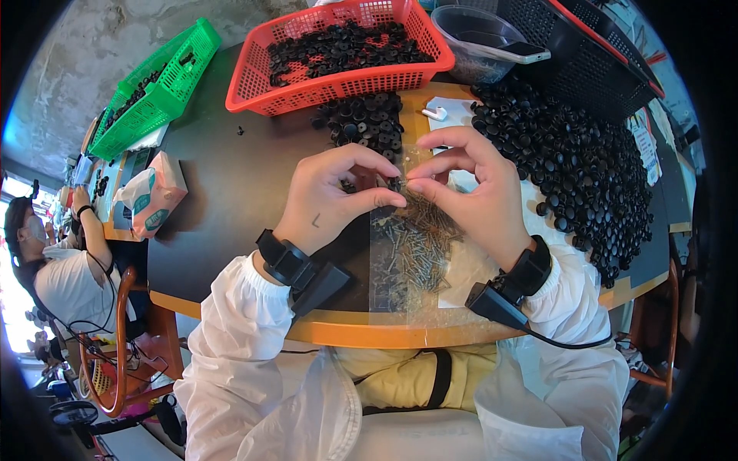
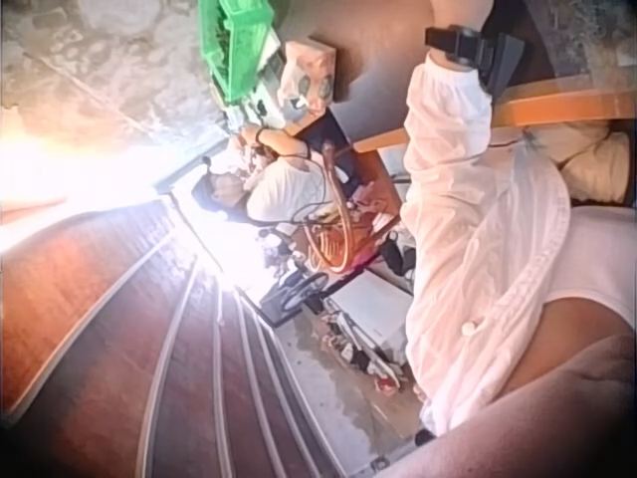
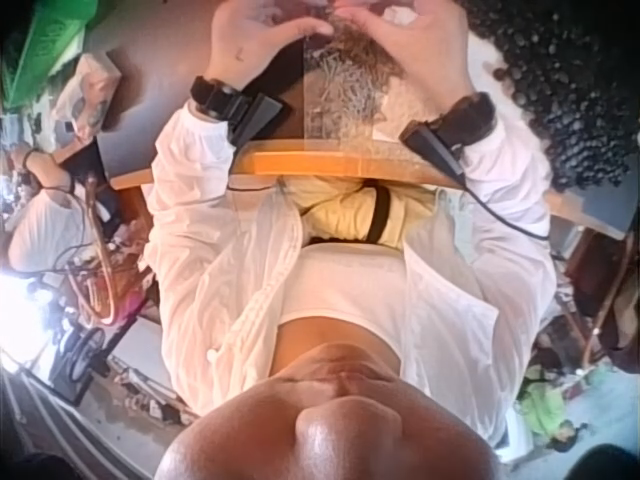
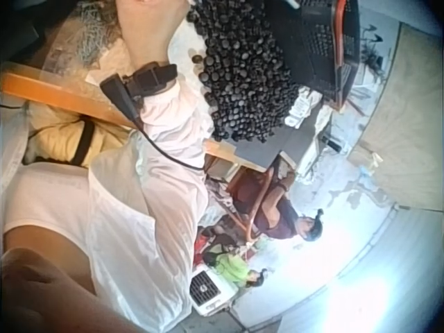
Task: Assembling small plastic and metal components by hand at a workstation.
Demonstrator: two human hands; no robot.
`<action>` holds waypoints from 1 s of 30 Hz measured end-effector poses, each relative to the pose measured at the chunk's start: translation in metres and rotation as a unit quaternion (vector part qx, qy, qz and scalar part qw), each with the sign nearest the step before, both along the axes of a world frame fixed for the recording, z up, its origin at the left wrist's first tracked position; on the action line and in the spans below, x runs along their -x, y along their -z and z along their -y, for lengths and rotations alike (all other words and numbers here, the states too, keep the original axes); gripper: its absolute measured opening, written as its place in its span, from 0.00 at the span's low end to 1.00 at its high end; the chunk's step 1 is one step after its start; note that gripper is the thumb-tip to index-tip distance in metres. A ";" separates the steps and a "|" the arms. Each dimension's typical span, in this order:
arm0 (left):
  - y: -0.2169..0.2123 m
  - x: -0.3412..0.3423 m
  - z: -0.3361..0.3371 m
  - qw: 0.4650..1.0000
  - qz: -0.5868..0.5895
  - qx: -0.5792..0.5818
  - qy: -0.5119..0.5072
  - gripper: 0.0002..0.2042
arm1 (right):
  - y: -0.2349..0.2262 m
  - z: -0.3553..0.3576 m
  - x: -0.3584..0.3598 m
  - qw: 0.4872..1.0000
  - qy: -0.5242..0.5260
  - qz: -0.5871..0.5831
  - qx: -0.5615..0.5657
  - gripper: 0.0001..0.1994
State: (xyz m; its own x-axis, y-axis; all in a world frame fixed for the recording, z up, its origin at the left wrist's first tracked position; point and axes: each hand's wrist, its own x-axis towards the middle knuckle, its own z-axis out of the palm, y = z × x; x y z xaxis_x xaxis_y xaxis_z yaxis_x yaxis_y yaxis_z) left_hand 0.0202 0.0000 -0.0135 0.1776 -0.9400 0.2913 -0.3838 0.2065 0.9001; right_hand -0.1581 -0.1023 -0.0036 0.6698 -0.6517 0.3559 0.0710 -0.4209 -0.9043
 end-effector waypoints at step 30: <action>-0.004 0.014 -0.002 0.977 -0.211 -0.038 -0.007 0.13 | 0.001 0.000 0.004 0.997 0.023 0.028 0.071 0.09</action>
State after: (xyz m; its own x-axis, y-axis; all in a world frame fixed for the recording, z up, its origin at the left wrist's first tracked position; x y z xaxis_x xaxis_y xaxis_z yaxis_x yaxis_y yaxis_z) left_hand 0.0062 0.0020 -0.0096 0.2791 -0.9528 0.1198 0.0230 0.1313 0.9911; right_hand -0.1621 -0.1019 -0.0048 0.6172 -0.6209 0.4832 0.0983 -0.5485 -0.8304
